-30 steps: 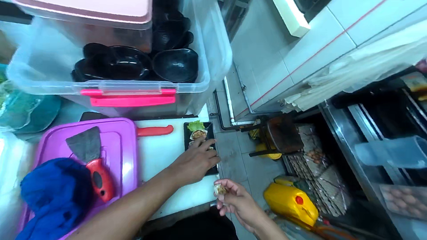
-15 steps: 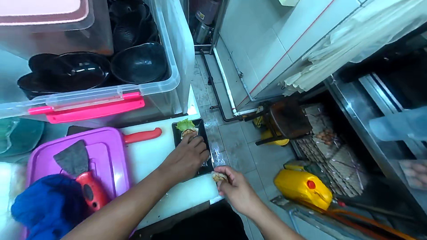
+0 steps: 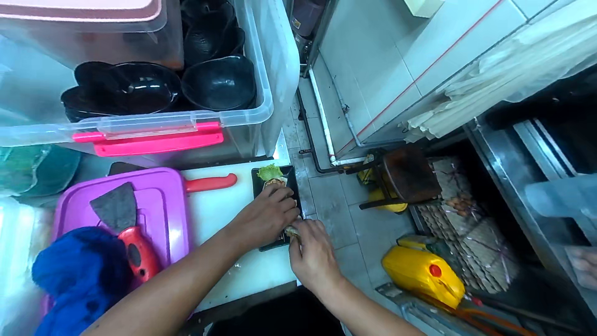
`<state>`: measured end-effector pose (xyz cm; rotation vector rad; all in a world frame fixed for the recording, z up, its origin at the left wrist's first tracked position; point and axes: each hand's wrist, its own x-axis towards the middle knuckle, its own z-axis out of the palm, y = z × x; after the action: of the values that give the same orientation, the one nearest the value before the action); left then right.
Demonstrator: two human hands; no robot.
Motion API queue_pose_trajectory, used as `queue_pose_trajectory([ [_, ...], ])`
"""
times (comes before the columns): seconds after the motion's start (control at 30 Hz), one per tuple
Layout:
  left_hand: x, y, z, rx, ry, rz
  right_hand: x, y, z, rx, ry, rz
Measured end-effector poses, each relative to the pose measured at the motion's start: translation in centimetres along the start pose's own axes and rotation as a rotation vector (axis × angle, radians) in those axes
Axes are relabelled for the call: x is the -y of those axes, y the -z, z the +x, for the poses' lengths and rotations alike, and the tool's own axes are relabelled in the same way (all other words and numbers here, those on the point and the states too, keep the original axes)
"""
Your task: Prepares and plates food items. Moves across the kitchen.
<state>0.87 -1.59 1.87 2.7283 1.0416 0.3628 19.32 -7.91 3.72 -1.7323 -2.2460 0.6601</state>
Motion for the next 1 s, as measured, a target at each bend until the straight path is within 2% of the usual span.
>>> queue_pose_trajectory([
  [0.17, 0.2, -0.2, -0.3, -0.009, -0.008, -0.012, -0.7, -1.0, -0.2, -0.051, 0.043, -0.087],
  [0.37, 0.2, -0.3, -0.5, -0.03, -0.01, -0.001, -2.2, -0.8, -1.5, -0.14, 0.025, 0.013],
  [0.53, -0.1, -0.3, -0.7, -0.032, 0.004, 0.02, -3.1, -0.6, -2.3, -0.128, -0.009, 0.059],
  [0.77, -0.1, -0.7, -0.9, -0.091, 0.013, 0.021, -3.5, -2.0, -1.5, -0.258, 0.084, 0.092],
  [0.87, -0.1, -0.8, -1.0, -0.114, 0.014, 0.009, -3.7, -2.0, -1.5, -0.254, 0.096, 0.103],
  [1.0, -0.3, -0.8, -1.0, -0.105, 0.021, 0.007, -3.6, -2.0, -1.6, -0.208, 0.017, 0.186],
])
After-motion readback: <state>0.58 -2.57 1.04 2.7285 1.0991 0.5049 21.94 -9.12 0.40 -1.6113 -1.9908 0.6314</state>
